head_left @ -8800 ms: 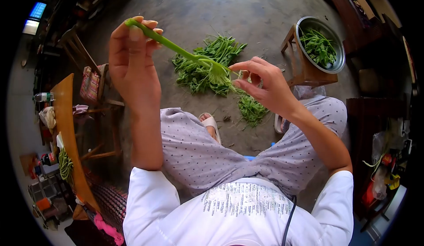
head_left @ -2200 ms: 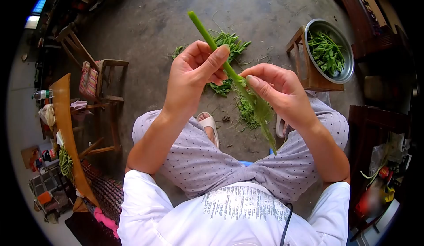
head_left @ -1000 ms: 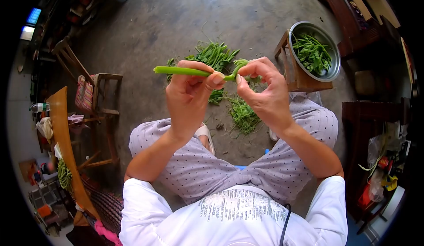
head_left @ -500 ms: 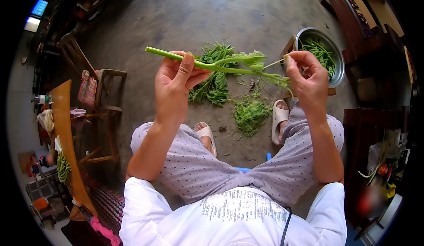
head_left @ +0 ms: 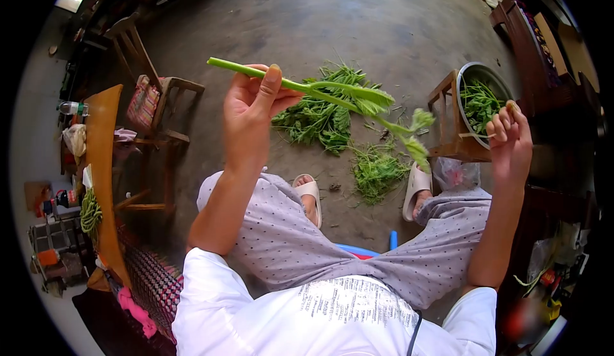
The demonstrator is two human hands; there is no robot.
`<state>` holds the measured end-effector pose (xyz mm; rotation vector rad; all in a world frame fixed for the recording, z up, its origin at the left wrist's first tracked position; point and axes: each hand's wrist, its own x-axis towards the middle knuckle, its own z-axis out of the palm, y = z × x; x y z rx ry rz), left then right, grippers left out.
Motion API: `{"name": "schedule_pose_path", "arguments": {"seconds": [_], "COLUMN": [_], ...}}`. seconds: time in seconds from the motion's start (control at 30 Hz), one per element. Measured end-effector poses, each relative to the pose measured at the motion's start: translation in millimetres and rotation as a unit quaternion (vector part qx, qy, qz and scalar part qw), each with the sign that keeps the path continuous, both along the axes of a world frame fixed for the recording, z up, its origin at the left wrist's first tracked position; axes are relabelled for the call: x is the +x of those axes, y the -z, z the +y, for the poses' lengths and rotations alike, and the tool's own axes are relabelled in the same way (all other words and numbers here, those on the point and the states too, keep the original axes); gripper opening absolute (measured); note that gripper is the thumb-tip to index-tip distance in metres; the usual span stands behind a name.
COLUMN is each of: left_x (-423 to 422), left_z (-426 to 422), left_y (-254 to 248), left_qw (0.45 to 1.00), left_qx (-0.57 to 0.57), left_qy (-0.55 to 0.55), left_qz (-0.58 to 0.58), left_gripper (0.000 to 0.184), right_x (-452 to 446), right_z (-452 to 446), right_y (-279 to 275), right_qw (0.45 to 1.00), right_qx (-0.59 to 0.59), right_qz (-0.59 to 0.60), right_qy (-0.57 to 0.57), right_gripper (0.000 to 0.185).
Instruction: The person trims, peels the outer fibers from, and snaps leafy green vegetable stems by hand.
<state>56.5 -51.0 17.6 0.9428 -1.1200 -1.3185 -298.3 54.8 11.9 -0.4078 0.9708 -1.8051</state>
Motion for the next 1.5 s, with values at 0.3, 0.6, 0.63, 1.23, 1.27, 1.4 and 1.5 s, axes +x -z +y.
{"name": "schedule_pose_path", "arguments": {"seconds": [0.3,0.6,0.63,1.23,1.27,1.4,1.5], "left_x": [1.7,-11.1,-13.8,-32.8,-32.6,-33.0,-32.8], "left_z": [9.4,19.7,21.8,37.2,34.2,29.3,25.5], "left_y": [-1.6,-2.0,-2.0,-6.3,-5.0,-0.2,1.2], "left_qw": [0.996,0.985,0.985,0.754,0.754,0.749,0.741], "left_qx": [-0.061,-0.123,-0.121,-0.492,-0.491,-0.504,-0.531], "left_qy": [0.035,0.099,0.113,0.003,0.000,0.018,0.042], "left_qz": [-0.056,-0.065,-0.046,-0.435,-0.437,-0.430,-0.409], "left_gripper": [0.021,0.017,0.016,0.039,0.039,0.029,0.026], "right_x": [40.8,99.4,103.8,134.7,135.5,137.1,134.7], "right_z": [4.1,3.7,0.6,-12.6,-11.5,-10.0,-8.2], "right_y": [-1.9,-29.6,-30.3,1.7,1.0,2.1,-3.0], "right_qw": [0.863,0.710,0.713,0.597,0.575,0.558,0.561], "right_qx": [0.104,-0.019,-0.052,-0.121,-0.127,-0.168,-0.177], "right_qz": [0.302,0.682,0.689,0.792,0.808,0.811,0.808], "right_qy": [-0.390,-0.175,-0.125,0.024,0.027,0.043,0.036], "right_gripper": [0.021,0.016,0.015,0.020,0.022,0.024,0.022]}}
